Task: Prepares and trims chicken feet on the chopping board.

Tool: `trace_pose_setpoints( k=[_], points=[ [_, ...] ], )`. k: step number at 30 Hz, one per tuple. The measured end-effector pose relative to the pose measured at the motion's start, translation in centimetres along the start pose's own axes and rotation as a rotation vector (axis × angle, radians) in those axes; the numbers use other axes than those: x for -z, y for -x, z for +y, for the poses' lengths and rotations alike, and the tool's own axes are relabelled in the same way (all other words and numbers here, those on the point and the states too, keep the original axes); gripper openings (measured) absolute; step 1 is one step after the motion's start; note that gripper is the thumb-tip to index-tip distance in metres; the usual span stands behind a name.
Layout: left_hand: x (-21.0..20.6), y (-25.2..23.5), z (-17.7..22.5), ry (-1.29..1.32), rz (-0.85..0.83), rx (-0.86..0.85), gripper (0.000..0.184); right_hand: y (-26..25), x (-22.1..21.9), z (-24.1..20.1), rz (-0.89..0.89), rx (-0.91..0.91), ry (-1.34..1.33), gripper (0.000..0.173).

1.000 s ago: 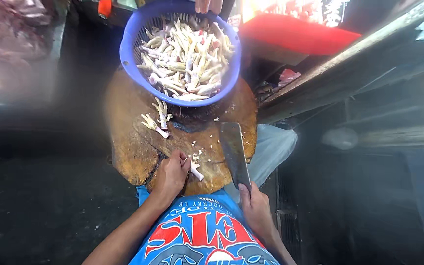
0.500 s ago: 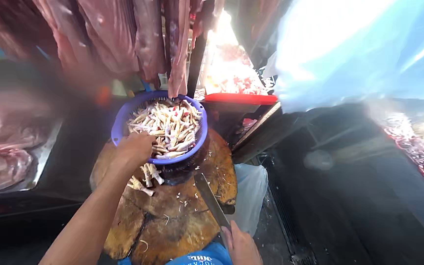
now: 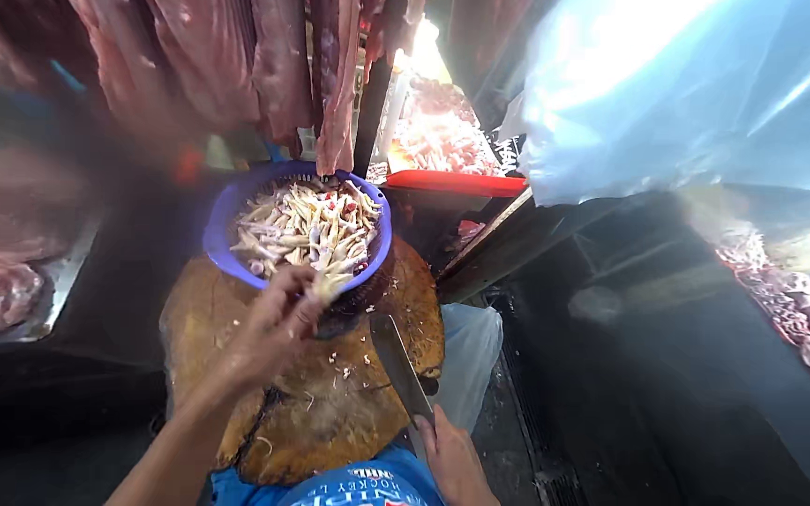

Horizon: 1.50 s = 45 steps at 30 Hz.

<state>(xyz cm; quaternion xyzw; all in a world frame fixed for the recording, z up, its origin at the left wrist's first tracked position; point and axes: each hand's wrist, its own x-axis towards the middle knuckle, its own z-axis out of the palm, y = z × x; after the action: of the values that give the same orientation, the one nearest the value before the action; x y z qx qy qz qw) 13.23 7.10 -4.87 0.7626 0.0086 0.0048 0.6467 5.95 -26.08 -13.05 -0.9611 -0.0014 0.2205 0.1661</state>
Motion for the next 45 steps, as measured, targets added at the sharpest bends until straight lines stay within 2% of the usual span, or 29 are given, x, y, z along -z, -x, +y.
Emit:
trace_pose_setpoints(
  k=[3,4,5,8,11,13,15,17,20,21,24,27,29,31,32,34,36,38,39,42,43,45],
  points=[
    [-5.5,3.7,-3.7,0.146,-0.243,0.483,0.041,-0.3,1.7,-0.3,-0.071,0.044,-0.015,0.045],
    [-7.1,5.1,-5.2,0.086,-0.273,0.603,0.045,0.0,2.1,-0.3,-0.086,0.066,-0.028,0.044],
    [-8.2,6.4,-6.3,-0.041,-0.269,0.651,0.047,0.2,2.2,-0.3,-0.053,0.112,-0.038,0.042],
    [-9.3,8.7,-6.8,-0.518,-0.183,0.526,0.037,1.2,1.6,-0.4,0.194,0.280,-0.125,0.036],
    [-9.7,10.3,-8.1,-0.680,-0.108,0.390,0.028,2.7,0.4,-0.5,0.312,0.389,-0.229,0.035],
    [-9.6,10.3,-8.1,-0.706,-0.096,0.395,0.027,2.8,0.1,-0.9,0.217,0.362,-0.092,0.039],
    [-9.6,10.1,-7.8,-0.730,-0.117,0.402,0.027,2.4,0.8,-1.3,-0.016,0.234,0.137,0.043],
    [-9.4,10.1,-7.9,-0.764,-0.166,0.346,0.026,2.3,0.8,-0.9,0.030,0.247,0.152,0.043],
    [-8.3,10.4,-9.3,-0.810,-0.187,0.061,0.014,2.2,0.0,-0.3,0.233,0.356,0.039,0.041],
    [-7.9,10.4,-9.9,-0.807,-0.184,-0.037,0.015,2.2,-0.1,-0.3,0.216,0.367,0.043,0.041],
    [-7.4,9.8,-10.7,-0.869,-0.212,-0.216,0.021,1.9,1.5,-0.9,-0.009,0.288,0.217,0.047],
    [-7.4,9.6,-10.4,-0.917,-0.204,-0.243,0.020,1.9,1.2,-0.4,0.146,0.360,0.119,0.046],
    [-7.6,10.1,-9.8,-0.951,-0.176,-0.164,0.017,2.1,0.3,-0.1,0.221,0.381,0.040,0.044],
    [-8.1,10.9,-9.0,-1.011,-0.140,-0.022,0.017,2.5,0.8,-0.1,0.094,0.311,0.105,0.045],
    [-8.6,11.2,-8.5,-1.031,-0.120,0.054,0.023,2.7,1.3,-0.2,0.025,0.266,0.136,0.046],
    [-9.6,11.3,-7.1,-1.031,-0.107,0.191,0.034,2.9,1.2,0.1,0.085,0.278,0.113,0.046],
    [-10.2,10.5,-5.6,-1.017,-0.162,0.349,0.037,2.8,0.7,0.2,0.137,0.299,0.084,0.045],
    [-10.4,9.3,-4.6,-0.960,-0.243,0.516,0.038,2.9,1.3,-0.3,0.000,0.232,0.147,0.047],
    [-10.4,8.9,-4.4,-0.933,-0.258,0.552,0.038,3.0,1.6,-0.4,-0.027,0.222,0.158,0.047],
    [-10.4,7.7,-3.9,-0.906,-0.281,0.595,0.039,3.0,0.9,-0.4,0.168,0.322,0.076,0.044],
    [-10.4,7.6,-3.8,-0.901,-0.288,0.603,0.039,3.1,0.6,-0.4,0.169,0.321,0.068,0.044],
    [-10.4,7.9,-4.1,-0.900,-0.282,0.597,0.037,3.2,1.2,-0.9,-0.015,0.219,0.138,0.048]
  ],
)
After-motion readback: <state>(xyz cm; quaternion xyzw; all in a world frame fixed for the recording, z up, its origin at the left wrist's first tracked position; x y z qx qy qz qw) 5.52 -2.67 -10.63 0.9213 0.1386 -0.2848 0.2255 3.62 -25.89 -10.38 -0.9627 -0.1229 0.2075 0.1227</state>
